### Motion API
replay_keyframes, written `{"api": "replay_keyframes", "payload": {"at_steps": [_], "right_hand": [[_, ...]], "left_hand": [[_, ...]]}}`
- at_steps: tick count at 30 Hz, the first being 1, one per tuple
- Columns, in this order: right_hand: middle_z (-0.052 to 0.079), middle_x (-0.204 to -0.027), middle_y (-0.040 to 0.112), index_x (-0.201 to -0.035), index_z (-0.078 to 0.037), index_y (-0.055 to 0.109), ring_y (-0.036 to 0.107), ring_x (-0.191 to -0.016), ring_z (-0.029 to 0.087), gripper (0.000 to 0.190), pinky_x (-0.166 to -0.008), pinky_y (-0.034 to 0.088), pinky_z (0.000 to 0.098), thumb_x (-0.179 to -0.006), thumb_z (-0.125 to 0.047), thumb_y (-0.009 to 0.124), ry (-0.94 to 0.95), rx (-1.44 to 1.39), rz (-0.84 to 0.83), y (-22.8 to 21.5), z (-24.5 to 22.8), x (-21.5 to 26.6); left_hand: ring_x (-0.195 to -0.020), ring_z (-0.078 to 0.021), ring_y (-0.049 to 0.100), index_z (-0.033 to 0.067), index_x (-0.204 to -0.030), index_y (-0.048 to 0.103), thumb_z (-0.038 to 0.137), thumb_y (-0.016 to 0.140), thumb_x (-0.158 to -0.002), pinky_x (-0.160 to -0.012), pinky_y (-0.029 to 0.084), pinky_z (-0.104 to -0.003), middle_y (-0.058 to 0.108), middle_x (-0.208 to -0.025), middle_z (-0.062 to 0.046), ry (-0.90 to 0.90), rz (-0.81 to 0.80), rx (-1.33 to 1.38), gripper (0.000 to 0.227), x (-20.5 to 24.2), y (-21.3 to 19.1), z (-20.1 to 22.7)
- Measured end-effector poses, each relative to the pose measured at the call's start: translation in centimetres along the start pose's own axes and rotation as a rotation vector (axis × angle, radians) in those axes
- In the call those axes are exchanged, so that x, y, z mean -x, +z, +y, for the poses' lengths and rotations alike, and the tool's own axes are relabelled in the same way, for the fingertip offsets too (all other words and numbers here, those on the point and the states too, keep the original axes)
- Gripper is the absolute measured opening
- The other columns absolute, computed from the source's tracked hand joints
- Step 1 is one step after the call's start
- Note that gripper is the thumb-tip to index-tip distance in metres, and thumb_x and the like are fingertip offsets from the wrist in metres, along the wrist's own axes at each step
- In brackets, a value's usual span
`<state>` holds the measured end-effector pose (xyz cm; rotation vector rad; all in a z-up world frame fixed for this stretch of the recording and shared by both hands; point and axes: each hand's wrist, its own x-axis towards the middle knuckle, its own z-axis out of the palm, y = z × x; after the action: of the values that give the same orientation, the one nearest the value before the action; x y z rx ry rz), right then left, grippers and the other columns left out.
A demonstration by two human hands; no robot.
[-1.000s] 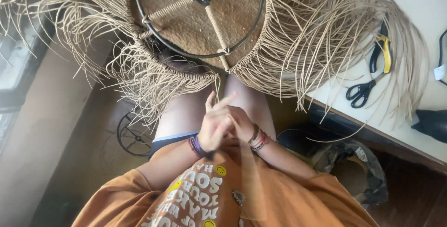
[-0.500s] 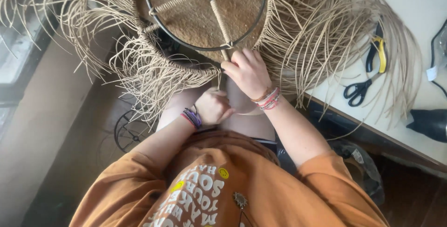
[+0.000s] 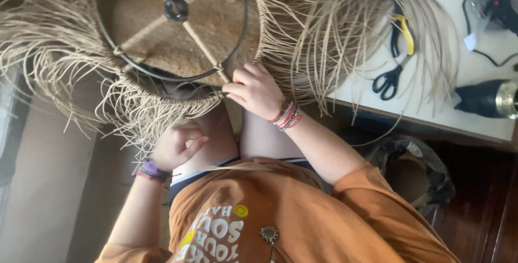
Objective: Weaving straw strands onto a circular frame to create a decorative item.
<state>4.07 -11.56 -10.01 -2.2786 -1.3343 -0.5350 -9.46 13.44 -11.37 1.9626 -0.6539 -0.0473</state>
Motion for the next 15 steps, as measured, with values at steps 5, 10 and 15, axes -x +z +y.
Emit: {"api": "replay_keyframes", "payload": {"at_steps": [5, 10, 15], "right_hand": [[0.004, -0.094, 0.060, -0.102, -0.016, 0.075, 0.062, -0.094, 0.027, 0.009, -0.084, 0.050, 0.0392, -0.096, -0.022, 0.072, 0.146, -0.151, 0.008, -6.2, -1.9, 1.3], [0.002, -0.099, 0.069, -0.105, -0.017, 0.078, 0.068, -0.094, 0.025, 0.012, -0.086, 0.054, 0.0358, -0.093, -0.015, 0.077, 0.407, -0.195, 0.033, -13.1, -1.7, 7.7], [0.000, -0.090, 0.071, -0.100, -0.015, 0.081, 0.069, -0.077, 0.019, 0.012, -0.068, 0.059, 0.0299, -0.092, -0.006, 0.080, 0.714, -0.011, 0.245, -18.3, 1.1, 12.3]], "left_hand": [[-0.086, -0.0413, 0.074, 0.0057, -0.102, 0.074, 0.030, 0.062, -0.098, -0.075, 0.059, -0.053, 0.075, -0.089, -0.018, -0.266, -0.098, -0.256, 0.027, -0.5, -1.1, 3.9], [-0.097, -0.0323, 0.075, 0.0132, -0.116, 0.070, 0.036, 0.069, -0.091, -0.094, 0.056, -0.052, 0.074, -0.103, -0.009, -0.329, -0.225, -0.608, 0.034, -4.5, -0.3, 9.5], [-0.087, -0.0296, 0.075, 0.0153, -0.102, 0.073, 0.023, 0.068, -0.092, -0.084, 0.057, -0.044, 0.073, -0.092, -0.006, 0.033, -0.057, -0.381, 0.014, -10.4, 3.6, 11.6]]}}
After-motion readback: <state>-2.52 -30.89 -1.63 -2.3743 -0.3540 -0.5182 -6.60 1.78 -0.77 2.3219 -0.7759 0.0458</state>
